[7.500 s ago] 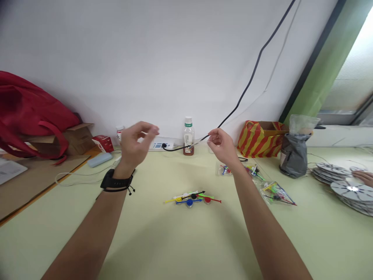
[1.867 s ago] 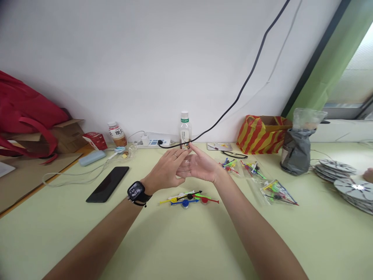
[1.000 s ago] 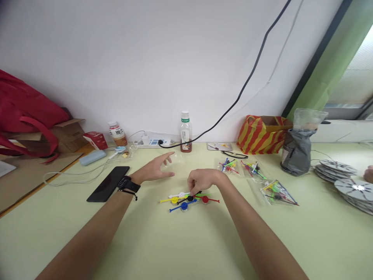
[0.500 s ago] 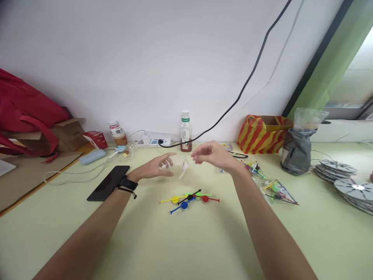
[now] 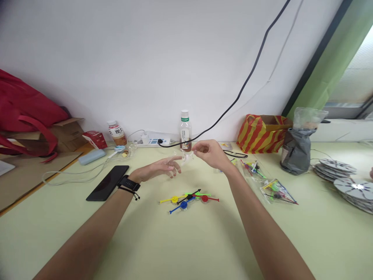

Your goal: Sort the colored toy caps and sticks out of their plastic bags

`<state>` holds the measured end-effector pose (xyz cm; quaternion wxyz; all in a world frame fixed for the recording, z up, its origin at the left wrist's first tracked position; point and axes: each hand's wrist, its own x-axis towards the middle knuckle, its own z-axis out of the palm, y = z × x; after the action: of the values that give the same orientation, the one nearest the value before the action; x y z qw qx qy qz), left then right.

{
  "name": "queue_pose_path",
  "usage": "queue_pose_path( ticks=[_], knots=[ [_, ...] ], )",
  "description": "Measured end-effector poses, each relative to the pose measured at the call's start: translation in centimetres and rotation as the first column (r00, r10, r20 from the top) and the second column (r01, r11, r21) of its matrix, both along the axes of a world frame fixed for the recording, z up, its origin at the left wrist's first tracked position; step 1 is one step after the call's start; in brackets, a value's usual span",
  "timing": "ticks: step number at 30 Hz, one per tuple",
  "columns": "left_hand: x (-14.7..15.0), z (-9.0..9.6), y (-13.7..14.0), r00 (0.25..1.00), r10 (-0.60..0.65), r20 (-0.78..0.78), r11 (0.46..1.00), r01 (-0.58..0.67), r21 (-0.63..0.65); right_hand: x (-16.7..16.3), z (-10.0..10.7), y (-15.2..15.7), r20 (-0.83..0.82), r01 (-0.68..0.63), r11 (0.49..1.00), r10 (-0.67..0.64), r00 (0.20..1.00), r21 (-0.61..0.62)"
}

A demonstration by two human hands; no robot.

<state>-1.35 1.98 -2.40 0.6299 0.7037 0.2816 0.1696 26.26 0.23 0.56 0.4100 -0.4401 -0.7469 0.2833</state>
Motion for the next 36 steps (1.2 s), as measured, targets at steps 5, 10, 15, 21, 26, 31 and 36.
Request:
queue_pose_path(
  ticks=[5,10,15,21,26,31,36],
  knots=[
    [-0.1,0.2,0.0,0.999,0.030,-0.030,0.999,-0.031,-0.041,-0.4,-0.4,0.2,0.155,-0.024,0.998,0.015,0.988,0.054],
    [-0.8,-0.3,0.3,0.985,0.089,-0.150,0.996,-0.088,0.018,0.8,-1.2,0.7,0.310,0.033,0.999,-0.018,0.950,-0.043],
    [-1.2,0.0,0.5,0.973,0.116,-0.199,0.993,-0.107,0.058,1.0,-2.4,0.5,0.506,-0.235,0.891,0.420,0.754,-0.390],
    [-1.7,-0.1,0.8,0.979,0.083,-0.186,0.997,-0.082,0.017,-1.2,-3.6,0.1,0.444,-0.363,0.754,0.629,0.638,-0.547],
    [-1.8,-0.2,0.8,0.983,0.033,-0.181,0.999,-0.030,0.020,-3.2,-3.6,-0.5,0.458,-0.393,0.805,0.581,0.673,-0.445],
    [-1.8,0.1,0.5,0.979,0.036,-0.199,0.999,-0.031,0.032,-6.1,-4.2,-1.7,0.445,-0.490,0.792,0.611,0.655,-0.365],
    [-1.9,0.1,0.6,0.980,0.019,-0.197,1.000,-0.017,0.010,-8.8,-5.2,-3.0,0.433,-0.554,0.774,0.632,0.643,-0.308]
  ],
)
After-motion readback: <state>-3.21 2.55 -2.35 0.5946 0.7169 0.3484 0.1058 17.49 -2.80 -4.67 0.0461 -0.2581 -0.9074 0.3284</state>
